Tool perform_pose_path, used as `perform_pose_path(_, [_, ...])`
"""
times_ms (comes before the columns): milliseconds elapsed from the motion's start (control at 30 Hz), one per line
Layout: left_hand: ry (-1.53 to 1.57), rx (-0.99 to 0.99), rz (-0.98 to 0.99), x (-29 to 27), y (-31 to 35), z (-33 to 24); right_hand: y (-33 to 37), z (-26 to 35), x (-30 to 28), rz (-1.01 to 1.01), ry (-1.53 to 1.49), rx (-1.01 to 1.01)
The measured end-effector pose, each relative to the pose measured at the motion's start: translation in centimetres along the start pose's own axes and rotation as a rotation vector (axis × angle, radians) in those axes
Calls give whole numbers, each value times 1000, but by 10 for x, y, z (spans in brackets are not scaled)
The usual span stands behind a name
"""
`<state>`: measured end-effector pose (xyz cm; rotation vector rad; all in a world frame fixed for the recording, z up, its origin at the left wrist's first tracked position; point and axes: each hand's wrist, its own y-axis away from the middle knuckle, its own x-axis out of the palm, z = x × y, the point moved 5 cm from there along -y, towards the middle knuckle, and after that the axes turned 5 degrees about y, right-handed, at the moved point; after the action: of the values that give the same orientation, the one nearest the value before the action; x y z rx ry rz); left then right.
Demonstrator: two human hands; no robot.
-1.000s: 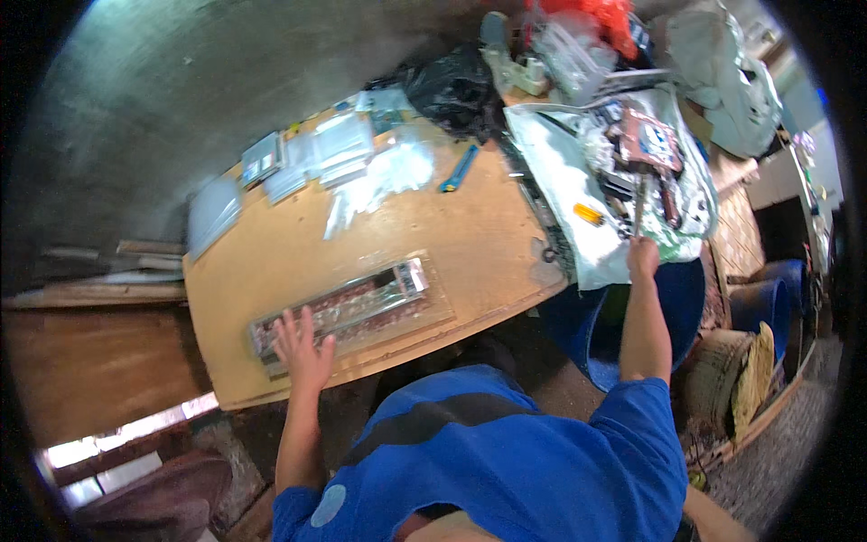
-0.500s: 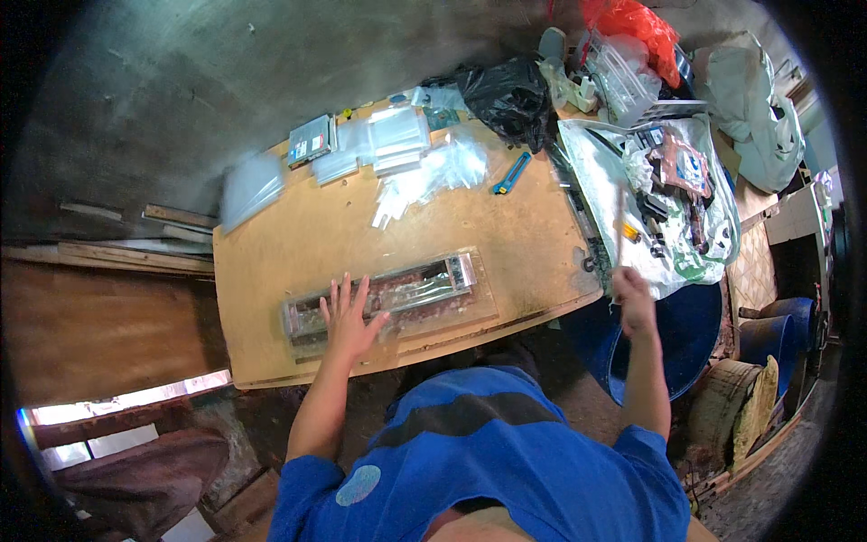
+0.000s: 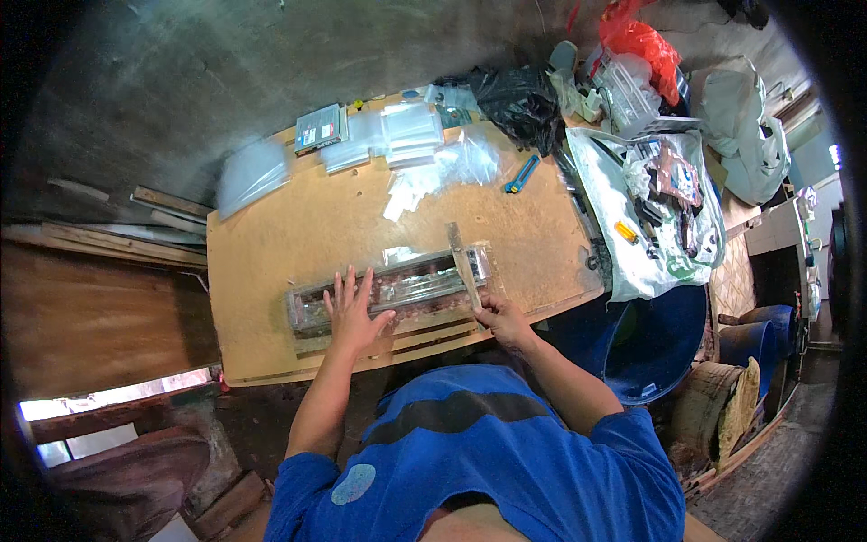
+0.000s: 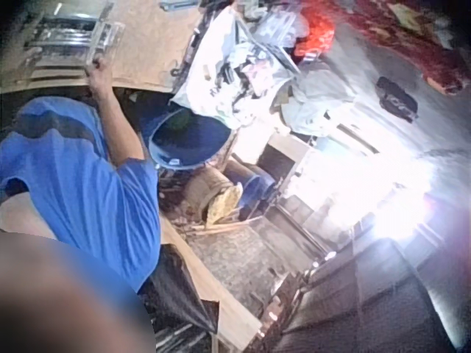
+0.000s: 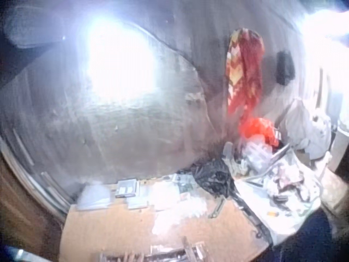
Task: The person picks up a rectangular wooden frame and places it on a cluttered workbench. They handle a small box, remove a black rubber ring, and place it on the table. They then place a clear plastic sheet over the frame and press it down.
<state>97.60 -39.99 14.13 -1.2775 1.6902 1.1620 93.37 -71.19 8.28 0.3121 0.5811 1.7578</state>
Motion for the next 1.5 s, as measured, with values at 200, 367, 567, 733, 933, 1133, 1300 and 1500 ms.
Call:
perform_pose_path(200, [33, 26, -17, -2, 3, 2, 1, -4, -2, -58, -105, 8])
perform_pose_path(367, [51, 53, -29, -11, 10, 1, 12, 7, -17, -175, -104, 30])
perform_pose_path(567, [119, 82, -82, -28, 25, 0, 27, 11, -72, -404, -1, 22])
perform_pose_path(733, [126, 130, -138, -43, 35, -6, 35, 10, -126, -693, -119, -86])
perform_pose_path(933, [173, 128, -121, -52, 37, -26, 56, 0, -181, -918, -285, -87])
perform_pose_path(1133, [296, 220, -77, -57, 35, -65, 76, -20, -196, -968, -182, -179])
perform_pose_path(1300, [445, 328, 7, -48, 35, -111, 92, -48, -172, -625, -121, -97])
perform_pose_path(1500, [458, 417, 132, -18, 32, -165, 106, -137, -134, -252, 526, 147])
